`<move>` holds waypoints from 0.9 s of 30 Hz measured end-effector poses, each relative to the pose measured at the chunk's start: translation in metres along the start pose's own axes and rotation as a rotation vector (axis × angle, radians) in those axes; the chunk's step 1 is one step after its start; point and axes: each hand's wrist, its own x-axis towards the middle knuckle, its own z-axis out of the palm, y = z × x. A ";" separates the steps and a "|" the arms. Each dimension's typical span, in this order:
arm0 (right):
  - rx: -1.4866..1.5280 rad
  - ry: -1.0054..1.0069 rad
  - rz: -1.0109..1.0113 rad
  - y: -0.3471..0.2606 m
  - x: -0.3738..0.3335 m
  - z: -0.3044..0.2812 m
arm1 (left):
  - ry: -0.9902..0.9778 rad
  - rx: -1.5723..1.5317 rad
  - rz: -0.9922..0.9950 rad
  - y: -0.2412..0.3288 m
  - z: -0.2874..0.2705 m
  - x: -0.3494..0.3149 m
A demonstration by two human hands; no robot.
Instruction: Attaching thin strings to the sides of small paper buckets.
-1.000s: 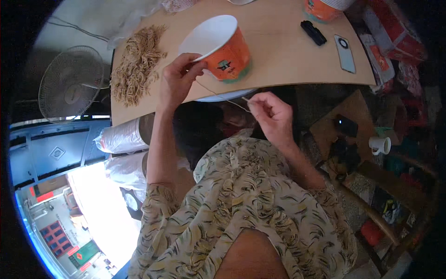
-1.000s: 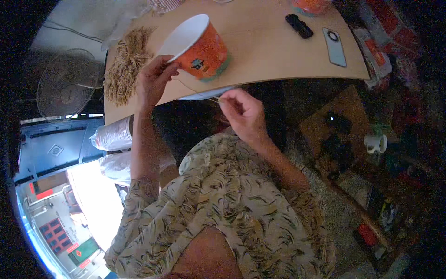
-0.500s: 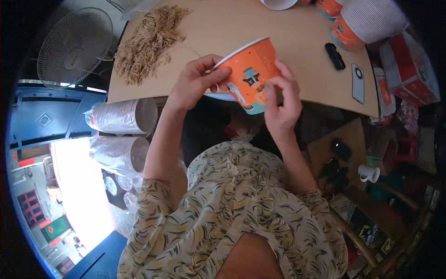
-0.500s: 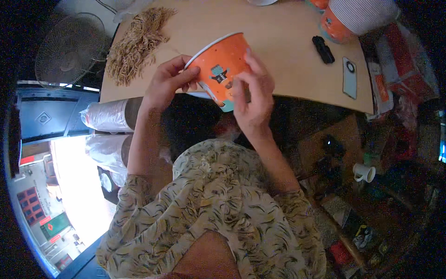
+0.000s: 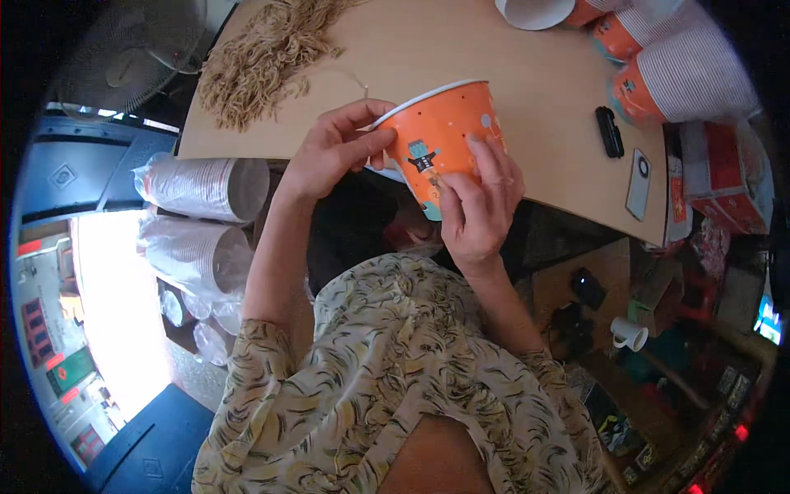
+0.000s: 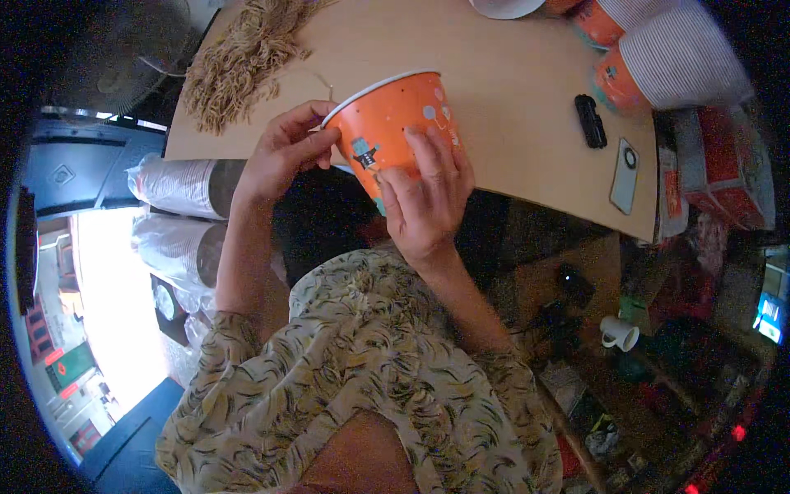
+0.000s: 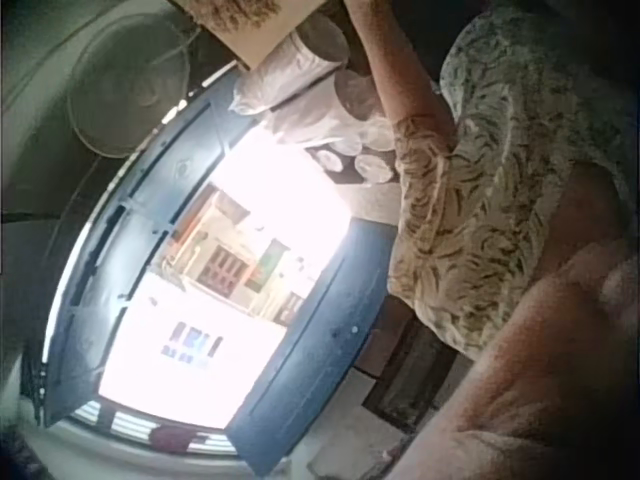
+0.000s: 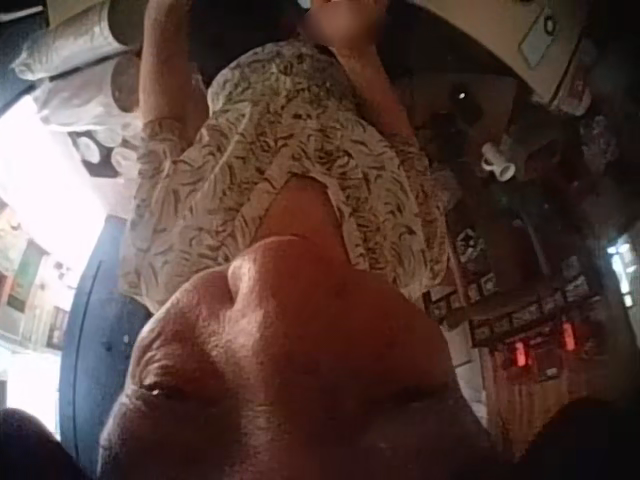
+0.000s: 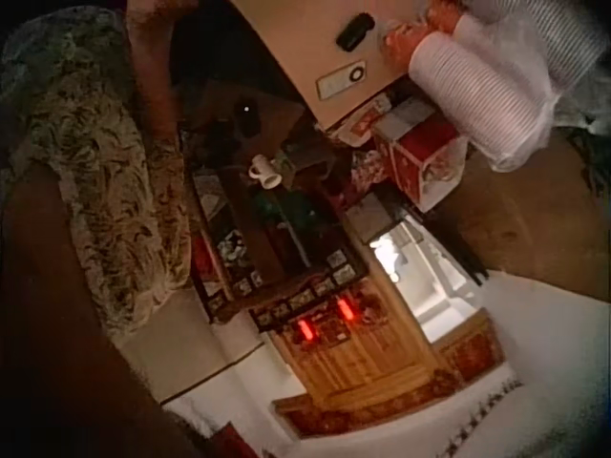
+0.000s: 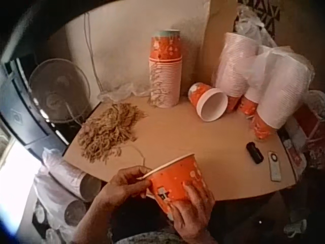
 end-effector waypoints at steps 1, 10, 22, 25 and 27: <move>0.001 0.002 0.006 0.000 0.000 0.001 | 0.004 -0.013 -0.003 0.000 0.000 0.000; -0.040 -0.037 -0.054 -0.011 0.003 0.001 | -0.011 0.008 -0.018 0.015 0.003 -0.002; 0.190 0.098 0.184 0.021 0.008 -0.017 | -0.099 -0.081 0.145 -0.010 0.005 0.022; 0.175 0.059 0.171 0.028 0.005 -0.013 | -0.127 -0.148 0.088 -0.024 0.002 0.025; 0.119 0.015 0.077 0.024 0.003 -0.011 | -0.101 -0.159 0.051 -0.030 -0.004 0.024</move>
